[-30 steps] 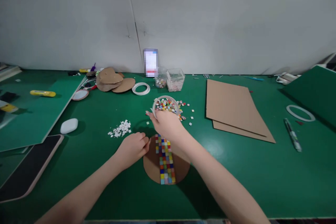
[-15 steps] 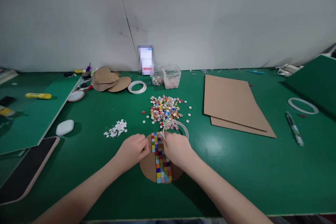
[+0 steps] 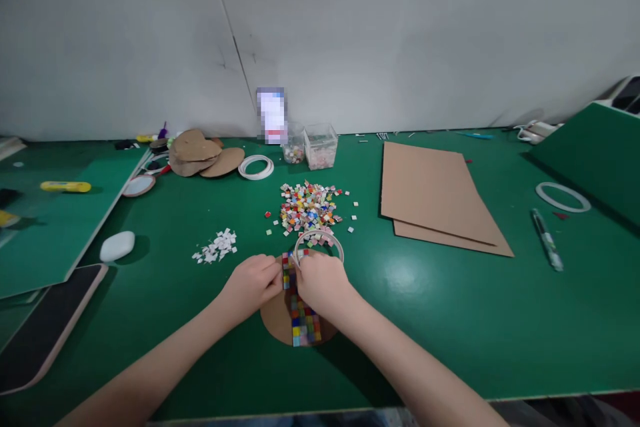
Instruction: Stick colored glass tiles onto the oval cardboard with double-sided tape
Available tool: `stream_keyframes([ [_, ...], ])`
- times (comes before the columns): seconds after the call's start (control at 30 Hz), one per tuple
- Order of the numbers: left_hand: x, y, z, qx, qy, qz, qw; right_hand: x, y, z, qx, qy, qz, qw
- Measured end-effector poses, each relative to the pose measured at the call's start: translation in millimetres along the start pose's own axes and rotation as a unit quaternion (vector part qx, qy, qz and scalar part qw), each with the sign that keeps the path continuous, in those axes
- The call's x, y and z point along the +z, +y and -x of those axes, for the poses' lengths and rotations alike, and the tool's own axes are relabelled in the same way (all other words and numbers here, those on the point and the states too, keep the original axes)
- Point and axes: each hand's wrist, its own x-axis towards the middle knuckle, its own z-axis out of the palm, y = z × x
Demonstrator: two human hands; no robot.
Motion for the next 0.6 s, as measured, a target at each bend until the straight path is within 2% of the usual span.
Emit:
stream_keyframes([
  [0.23,-3,0,3,-0.039,0.004,-0.011,0.999,-6,21,4,0.058,-0.017,-0.016,0.998],
  [0.4,-3,1,4,-0.097,0.013,-0.032,0.995,-2,14,-2,0.05,0.003,-0.031,0.998],
  [0.6,-3,3,1,-0.107,-0.001,-0.04,0.993,1,9,-8,0.052,0.0,-0.046,0.998],
])
